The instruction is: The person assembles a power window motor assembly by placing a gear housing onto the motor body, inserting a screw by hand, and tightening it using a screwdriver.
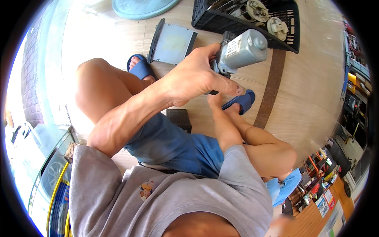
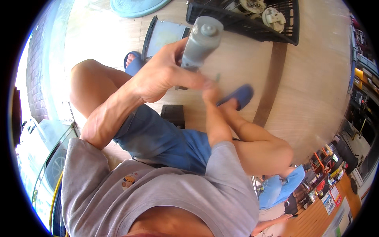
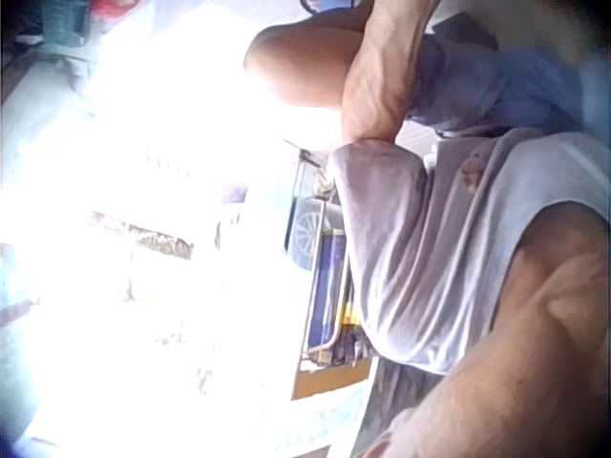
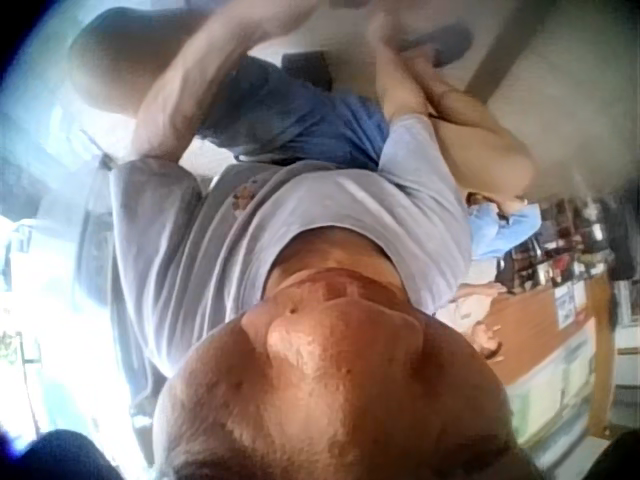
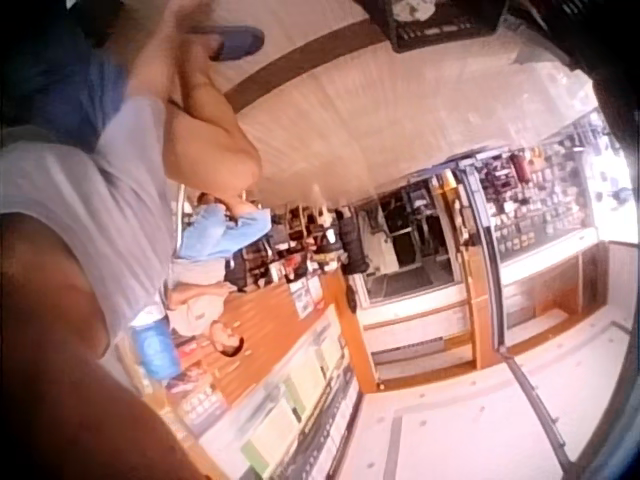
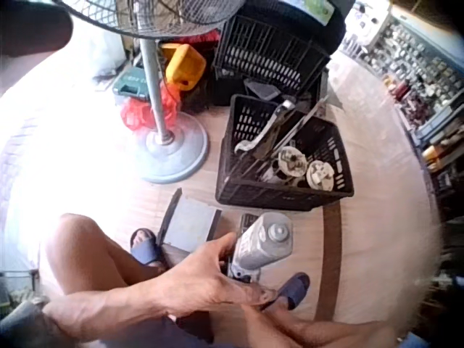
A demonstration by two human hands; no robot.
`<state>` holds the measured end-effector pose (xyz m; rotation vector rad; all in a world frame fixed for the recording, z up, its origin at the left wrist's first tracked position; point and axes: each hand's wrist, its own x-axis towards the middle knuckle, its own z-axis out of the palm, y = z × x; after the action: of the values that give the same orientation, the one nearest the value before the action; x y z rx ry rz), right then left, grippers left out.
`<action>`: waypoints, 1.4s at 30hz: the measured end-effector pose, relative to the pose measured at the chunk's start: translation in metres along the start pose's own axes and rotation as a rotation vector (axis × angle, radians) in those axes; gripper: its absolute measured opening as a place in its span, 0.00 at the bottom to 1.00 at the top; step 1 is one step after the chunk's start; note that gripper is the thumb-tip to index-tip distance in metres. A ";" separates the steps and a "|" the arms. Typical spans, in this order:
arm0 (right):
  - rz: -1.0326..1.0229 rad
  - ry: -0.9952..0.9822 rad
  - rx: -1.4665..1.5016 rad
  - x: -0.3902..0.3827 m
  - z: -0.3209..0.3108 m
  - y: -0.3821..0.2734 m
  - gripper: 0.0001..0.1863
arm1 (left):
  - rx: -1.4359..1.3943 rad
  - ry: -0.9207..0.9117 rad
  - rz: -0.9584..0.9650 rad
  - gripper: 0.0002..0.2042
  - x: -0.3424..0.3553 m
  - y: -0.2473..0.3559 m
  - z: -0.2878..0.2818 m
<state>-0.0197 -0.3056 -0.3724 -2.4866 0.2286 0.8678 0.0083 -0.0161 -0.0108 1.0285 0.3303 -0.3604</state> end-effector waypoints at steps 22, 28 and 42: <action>-0.323 0.140 0.039 0.040 0.034 0.050 0.20 | 0.060 -0.001 0.226 0.30 -0.010 0.003 0.001; -0.175 0.144 -0.045 0.045 -0.036 0.014 0.18 | 0.085 -0.041 0.300 0.28 -0.008 0.001 0.007; -0.740 0.545 0.452 -0.178 -0.298 -0.272 0.06 | 0.064 0.022 0.442 0.29 -0.016 0.022 0.027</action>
<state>0.0860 -0.2208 0.0473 -2.0626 -0.2817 -0.1588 0.0066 -0.0272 0.0257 1.1365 0.1049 0.0395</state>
